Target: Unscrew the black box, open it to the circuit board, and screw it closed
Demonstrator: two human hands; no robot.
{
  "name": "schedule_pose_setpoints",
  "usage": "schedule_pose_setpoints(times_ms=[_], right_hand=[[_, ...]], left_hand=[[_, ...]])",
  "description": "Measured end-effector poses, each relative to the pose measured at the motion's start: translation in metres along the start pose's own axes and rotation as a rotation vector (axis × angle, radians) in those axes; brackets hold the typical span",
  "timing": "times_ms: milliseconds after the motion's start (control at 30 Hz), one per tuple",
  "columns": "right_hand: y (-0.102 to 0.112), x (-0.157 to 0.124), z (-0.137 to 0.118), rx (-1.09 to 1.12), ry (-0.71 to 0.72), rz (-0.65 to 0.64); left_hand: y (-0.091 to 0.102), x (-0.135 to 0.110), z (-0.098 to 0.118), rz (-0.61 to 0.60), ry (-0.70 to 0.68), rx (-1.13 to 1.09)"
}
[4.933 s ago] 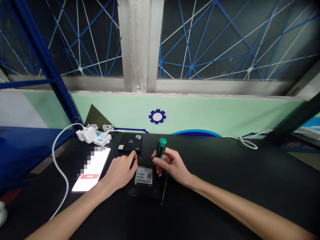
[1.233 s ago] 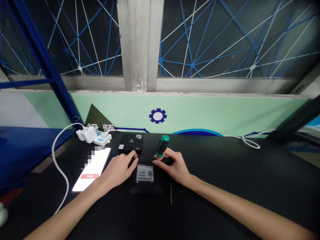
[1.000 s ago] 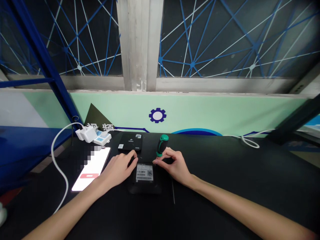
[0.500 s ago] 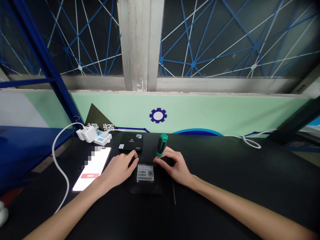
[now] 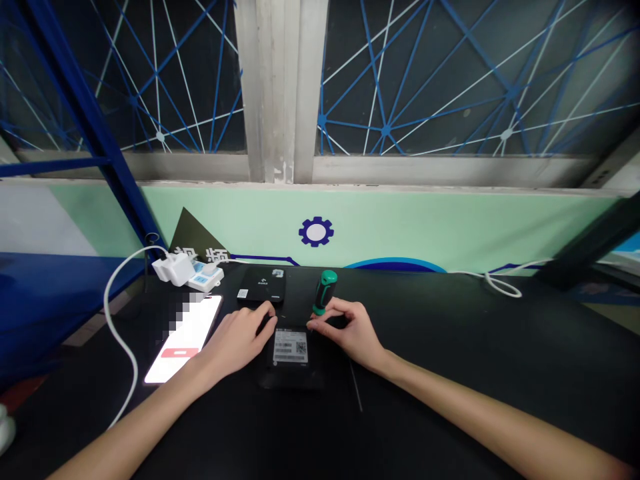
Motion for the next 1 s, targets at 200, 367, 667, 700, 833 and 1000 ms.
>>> schedule_pose_setpoints(times_ms=[200,367,667,700,833,1000], right_hand=[[0.0024,-0.0002,-0.0048,0.009,0.05,-0.023],[0.003,-0.0001,-0.0041,0.013,0.075,-0.018],[0.0033,-0.0013,-0.0039,-0.009,0.143,-0.007],[0.0028,-0.0014,-0.0036,-0.014,0.134,-0.007],[0.0009,-0.0013,-0.0007,-0.014,0.057,0.015],[0.0007,-0.0008,0.0012,0.031,0.0,0.027]], left_hand=[[-0.0008,0.0001,-0.0007,0.005,-0.008,0.0],[-0.0005,-0.0004,-0.0004,0.002,-0.011,0.006],[-0.0023,0.0013,-0.0032,0.011,-0.018,0.004],[-0.0024,0.0012,-0.003,0.011,-0.016,0.005],[-0.0018,0.0006,-0.0017,0.011,-0.015,0.001],[-0.0009,0.0008,-0.0016,0.003,-0.008,0.003]])
Point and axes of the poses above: each hand's wrist, its own x-axis towards the middle knuckle, its own y-axis out of the back of the hand, z = x × y, the point moved 1 cm from there along x, towards the middle knuckle, and after that the axes turned 13 degrees about -x, right-handed, at the moved point
